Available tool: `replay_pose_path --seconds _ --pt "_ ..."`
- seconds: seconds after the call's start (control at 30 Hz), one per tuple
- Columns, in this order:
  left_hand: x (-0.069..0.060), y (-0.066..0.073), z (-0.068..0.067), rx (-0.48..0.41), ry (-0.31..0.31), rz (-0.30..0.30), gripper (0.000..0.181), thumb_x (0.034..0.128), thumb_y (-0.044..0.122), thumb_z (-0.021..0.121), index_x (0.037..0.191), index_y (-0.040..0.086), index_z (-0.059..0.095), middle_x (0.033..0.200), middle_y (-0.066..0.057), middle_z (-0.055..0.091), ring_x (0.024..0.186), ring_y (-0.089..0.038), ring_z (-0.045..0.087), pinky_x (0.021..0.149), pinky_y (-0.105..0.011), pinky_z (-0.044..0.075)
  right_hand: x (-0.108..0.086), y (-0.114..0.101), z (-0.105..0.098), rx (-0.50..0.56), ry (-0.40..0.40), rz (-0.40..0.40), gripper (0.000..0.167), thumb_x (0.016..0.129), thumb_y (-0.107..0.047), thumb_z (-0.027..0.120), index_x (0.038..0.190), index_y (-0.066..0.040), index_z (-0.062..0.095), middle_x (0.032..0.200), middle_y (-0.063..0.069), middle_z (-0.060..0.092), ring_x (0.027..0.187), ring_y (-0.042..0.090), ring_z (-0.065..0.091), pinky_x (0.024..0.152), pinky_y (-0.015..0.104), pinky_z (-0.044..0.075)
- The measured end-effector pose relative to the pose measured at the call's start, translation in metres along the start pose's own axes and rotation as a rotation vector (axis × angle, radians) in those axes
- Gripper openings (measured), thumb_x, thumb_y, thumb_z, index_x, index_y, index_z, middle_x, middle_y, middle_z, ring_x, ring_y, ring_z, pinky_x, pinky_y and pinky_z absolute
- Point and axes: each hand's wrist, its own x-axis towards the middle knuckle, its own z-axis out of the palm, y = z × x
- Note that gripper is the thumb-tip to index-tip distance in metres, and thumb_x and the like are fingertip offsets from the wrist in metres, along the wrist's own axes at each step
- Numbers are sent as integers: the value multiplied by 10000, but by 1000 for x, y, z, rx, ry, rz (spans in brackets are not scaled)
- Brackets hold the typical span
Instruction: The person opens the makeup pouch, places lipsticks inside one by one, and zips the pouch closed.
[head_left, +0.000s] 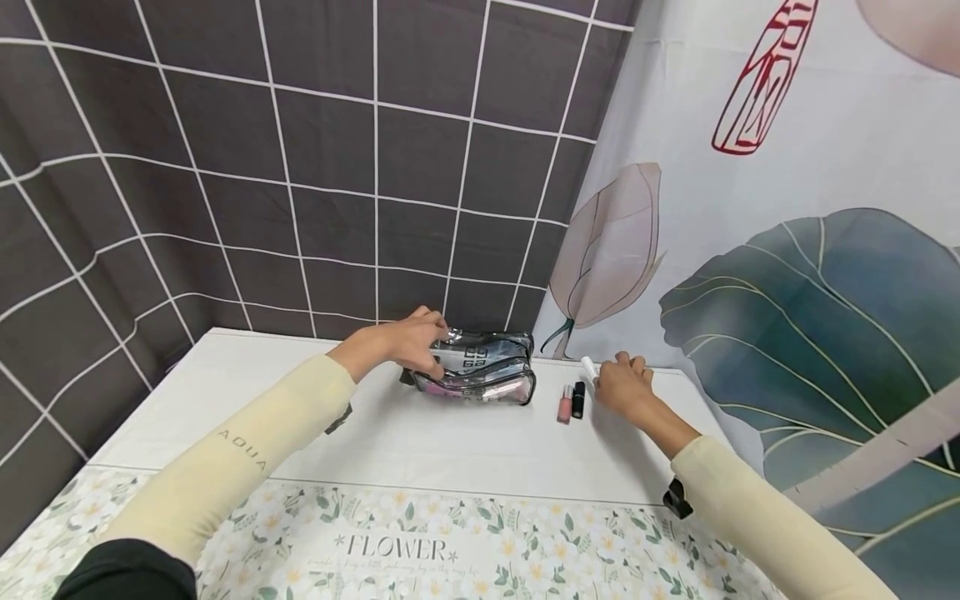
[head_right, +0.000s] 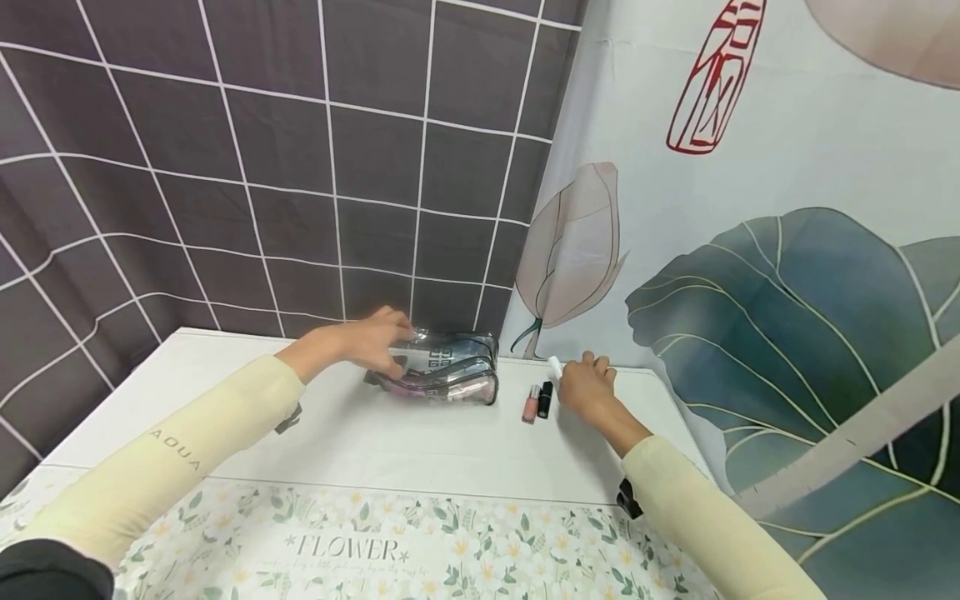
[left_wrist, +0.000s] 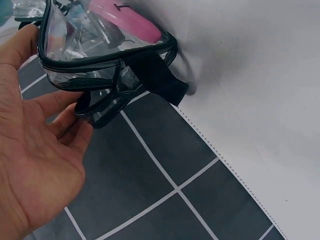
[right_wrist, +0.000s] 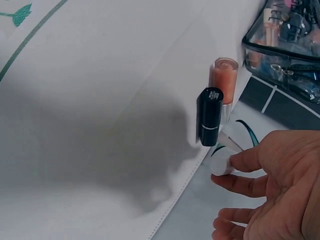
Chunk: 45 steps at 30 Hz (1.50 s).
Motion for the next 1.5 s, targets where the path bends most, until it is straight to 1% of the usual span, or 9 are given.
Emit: replay_pose_path --seconds 0.2,0.23,0.33,0.53,0.67,0.73,0.83,1.1,1.5 --pt "-2 6 -4 -6 -20 -24 854 879 354 760 1620 -29 574 1697 -208 496 1544 -376 409 1318 -546 428 2 -2 0 16 21 -4 280 1103 -141 573 1094 106 705 1627 483 419 1442 691 375 1178 773 350" --pt "5 -6 5 -6 -2 1 871 875 399 765 1620 -12 581 1692 -185 505 1536 -345 412 1310 -521 437 2 -2 0 21 27 -6 277 1105 -143 572 1087 102 701 1630 480 418 1446 693 371 1182 777 347" --pt "5 -6 4 -11 -1 4 869 870 406 771 1611 -11 592 1677 -187 515 1521 -344 422 1307 -527 440 1 -3 -1 25 46 -18 268 1114 -151 576 1069 86 693 1632 474 423 1450 695 371 1176 780 352" --pt "-3 9 -5 -4 -18 -25 864 886 368 767 1625 -31 565 1696 -209 496 1540 -374 411 1326 -545 423 2 -5 -4 47 108 -77 244 1129 -148 591 1066 64 694 1628 478 434 1446 702 385 1142 789 365" --pt "5 1 0 -2 -12 -20 867 868 376 772 1613 -25 584 1676 -213 511 1513 -378 423 1305 -559 438 3 -8 -9 70 153 -115 228 1129 -144 610 1024 38 700 1615 472 455 1440 697 393 1119 787 368" --pt "16 -15 11 14 15 4 850 862 412 761 1585 -12 619 1636 -209 537 1467 -377 440 1243 -548 492 4 -10 -11 83 166 -129 228 1131 -148 615 1006 24 698 1621 463 459 1456 694 386 1125 786 365" --pt "20 -19 13 12 11 -3 847 863 420 770 1583 -3 625 1629 -201 539 1470 -376 439 1239 -554 495 6 -14 -13 103 175 -144 233 1135 -162 617 1002 10 699 1630 449 465 1482 685 378 1142 782 355" --pt "-1 8 -3 -14 -23 -25 845 894 368 770 1618 -23 577 1688 -198 500 1535 -365 411 1316 -545 431 4 -23 -17 140 202 -169 224 1135 -188 641 1089 15 727 1627 420 492 1476 655 405 1152 767 360" --pt "-4 8 -4 -9 -21 -17 844 902 358 760 1623 -34 566 1698 -199 493 1550 -368 398 1335 -535 413 4 -35 -22 188 305 -259 218 1119 -225 690 1069 -18 734 1668 356 484 1382 581 456 1115 753 370"
